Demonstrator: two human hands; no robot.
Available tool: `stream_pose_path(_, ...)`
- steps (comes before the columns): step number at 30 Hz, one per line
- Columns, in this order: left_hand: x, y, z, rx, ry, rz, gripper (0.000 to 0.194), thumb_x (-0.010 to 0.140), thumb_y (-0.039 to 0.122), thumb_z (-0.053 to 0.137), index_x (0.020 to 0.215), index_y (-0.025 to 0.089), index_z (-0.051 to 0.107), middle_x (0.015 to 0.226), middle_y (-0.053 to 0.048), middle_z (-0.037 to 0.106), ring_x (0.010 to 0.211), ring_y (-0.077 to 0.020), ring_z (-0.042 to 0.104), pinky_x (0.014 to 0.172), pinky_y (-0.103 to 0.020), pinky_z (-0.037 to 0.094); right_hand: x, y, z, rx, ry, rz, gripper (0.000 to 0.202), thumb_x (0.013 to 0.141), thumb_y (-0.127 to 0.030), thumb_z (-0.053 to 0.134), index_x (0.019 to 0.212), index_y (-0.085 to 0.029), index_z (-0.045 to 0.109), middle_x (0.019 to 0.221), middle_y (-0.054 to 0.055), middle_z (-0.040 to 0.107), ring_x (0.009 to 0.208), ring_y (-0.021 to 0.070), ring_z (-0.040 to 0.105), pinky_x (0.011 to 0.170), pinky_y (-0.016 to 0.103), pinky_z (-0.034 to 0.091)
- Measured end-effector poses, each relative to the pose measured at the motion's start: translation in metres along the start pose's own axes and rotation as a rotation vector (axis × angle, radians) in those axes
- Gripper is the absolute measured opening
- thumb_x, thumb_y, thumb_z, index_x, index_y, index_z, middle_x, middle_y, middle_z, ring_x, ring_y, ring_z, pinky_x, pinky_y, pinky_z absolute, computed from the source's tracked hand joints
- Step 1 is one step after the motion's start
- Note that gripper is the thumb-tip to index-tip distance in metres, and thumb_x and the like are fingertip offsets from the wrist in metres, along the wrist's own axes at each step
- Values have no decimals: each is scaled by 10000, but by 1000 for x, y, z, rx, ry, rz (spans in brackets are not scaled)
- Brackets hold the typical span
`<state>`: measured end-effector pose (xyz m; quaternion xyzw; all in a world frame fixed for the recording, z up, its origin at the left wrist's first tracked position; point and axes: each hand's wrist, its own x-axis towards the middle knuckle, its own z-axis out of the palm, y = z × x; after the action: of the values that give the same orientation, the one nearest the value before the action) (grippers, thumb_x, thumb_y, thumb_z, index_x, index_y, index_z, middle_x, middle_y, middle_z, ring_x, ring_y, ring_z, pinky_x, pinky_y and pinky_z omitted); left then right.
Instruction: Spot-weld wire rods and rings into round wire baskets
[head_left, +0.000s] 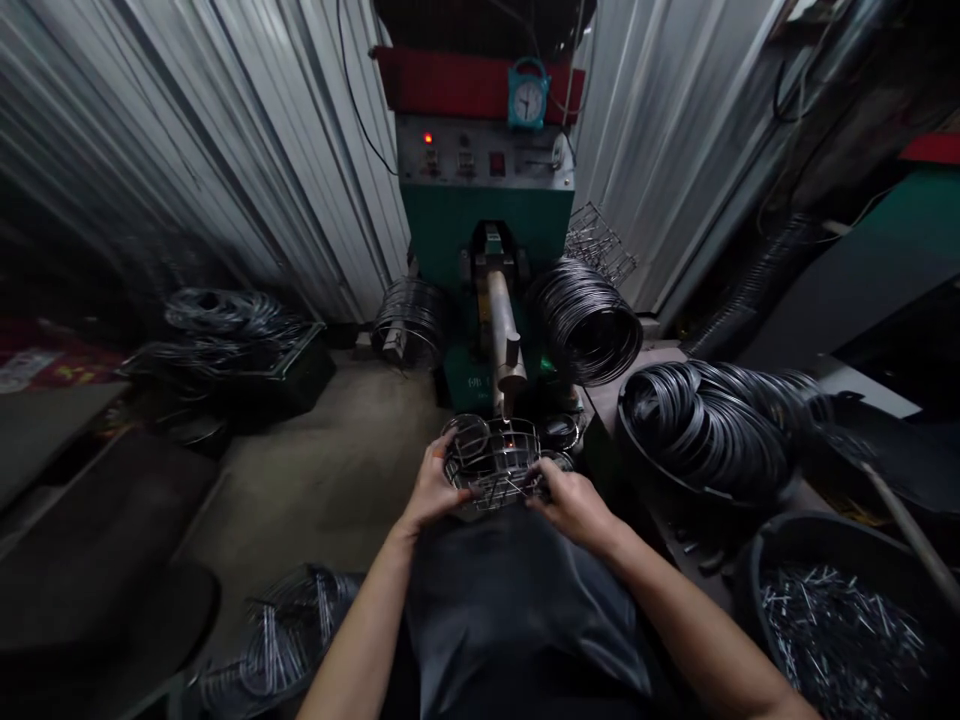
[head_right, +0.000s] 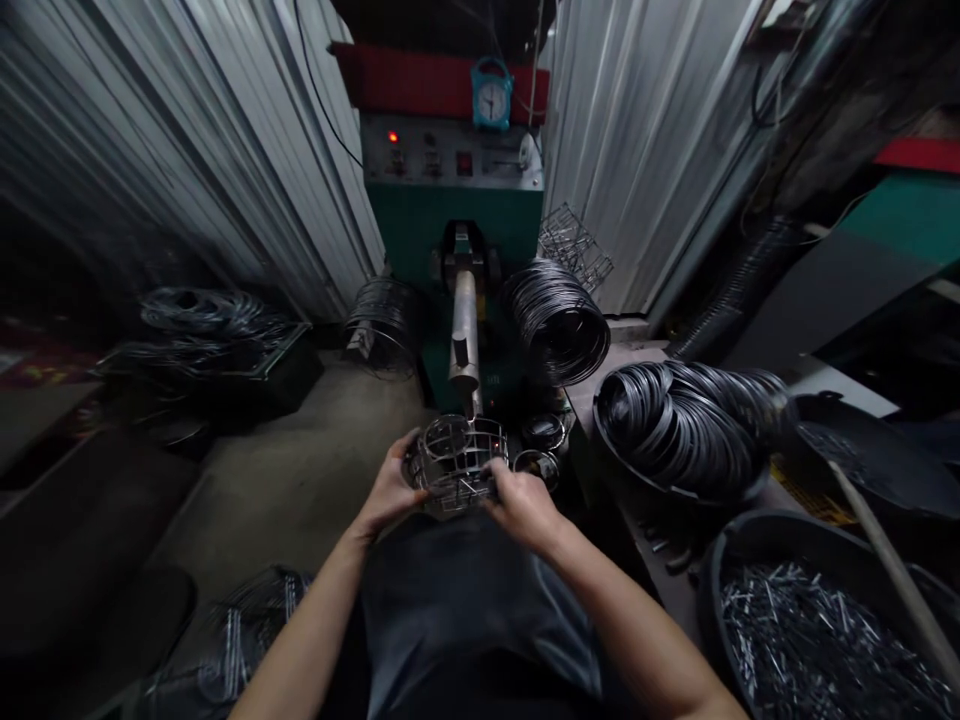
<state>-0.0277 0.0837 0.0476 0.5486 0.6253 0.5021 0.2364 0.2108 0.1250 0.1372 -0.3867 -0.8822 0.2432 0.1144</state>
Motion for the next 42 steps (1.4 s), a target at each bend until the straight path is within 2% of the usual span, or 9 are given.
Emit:
stream_pose_path(4, -17, 32, 0, 306, -69, 141, 958, 497, 288, 789, 1342, 211, 343, 1286, -115, 456, 1219, -304, 415, 1029, -464, 336, 26, -26, 1, -151, -84, 44, 295, 692, -160, 648, 972, -199, 564, 783, 39, 685, 710, 203, 638, 567, 231, 354)
stream_pose_path(8, -15, 53, 3, 442, -96, 190, 923, 519, 287, 751, 1345, 214, 346, 1280, -126, 465, 1202, -321, 420, 1016, -478, 320, 28, -23, 21, -143, 68, 125, 189, 750, -189, 604, 932, -209, 559, 772, 27, 683, 699, 189, 636, 566, 226, 348)
stream_pose_path(11, -11, 60, 4, 463, -152, 211, 912, 512, 274, 743, 1337, 184, 364, 1289, -138, 460, 1216, -322, 406, 1021, -462, 315, 20, -15, 31, -64, 160, 90, 136, 777, -181, 576, 909, -215, 579, 786, 18, 684, 710, 173, 639, 603, 223, 387)
stream_pose_path(15, -8, 60, 6, 444, -183, 164, 911, 506, 259, 737, 1333, 193, 361, 1295, -123, 461, 1219, -314, 410, 1012, -450, 335, 14, -4, 25, 139, 59, -114, 158, 816, -140, 518, 916, -190, 629, 861, 33, 691, 809, 155, 644, 711, 224, 446)
stream_pose_path(19, -3, 57, 8, 418, -192, 124, 916, 501, 255, 738, 1333, 221, 356, 1305, -106, 458, 1221, -322, 412, 1011, -463, 339, 18, 4, 11, 110, -82, -268, 233, 817, -176, 562, 1038, -168, 635, 979, 71, 669, 914, 180, 624, 788, 268, 467)
stream_pose_path(29, 14, 45, 9, 385, -189, 121, 916, 504, 248, 744, 1332, 239, 351, 1301, -99, 462, 1217, -308, 417, 1014, -465, 335, 34, 14, 19, -38, -40, -273, 296, 787, -116, 593, 1066, -205, 637, 1000, 63, 660, 894, 176, 638, 740, 237, 477)
stream_pose_path(35, 35, 42, 8, 347, -171, 98, 899, 508, 253, 750, 1326, 236, 376, 1305, -98, 453, 1216, -309, 420, 1020, -466, 338, 52, 16, 13, -89, -6, -261, 262, 800, -138, 594, 1043, -219, 649, 991, 47, 662, 877, 163, 640, 722, 225, 473)
stream_pose_path(40, 48, 44, 9, 332, -207, 67, 880, 493, 311, 779, 1292, 212, 424, 1273, -105, 483, 1191, -312, 445, 997, -454, 371, 64, 16, 10, -40, 9, -246, 238, 792, -112, 589, 999, -207, 658, 1013, 51, 667, 922, 173, 634, 779, 246, 476)
stream_pose_path(42, 47, 45, 11, 341, -187, 66, 869, 502, 340, 782, 1287, 211, 430, 1265, -109, 493, 1190, -313, 447, 995, -454, 371, 59, 16, 13, 36, 80, -226, 248, 795, -123, 584, 1017, -213, 645, 1043, 58, 663, 946, 181, 627, 812, 273, 475)
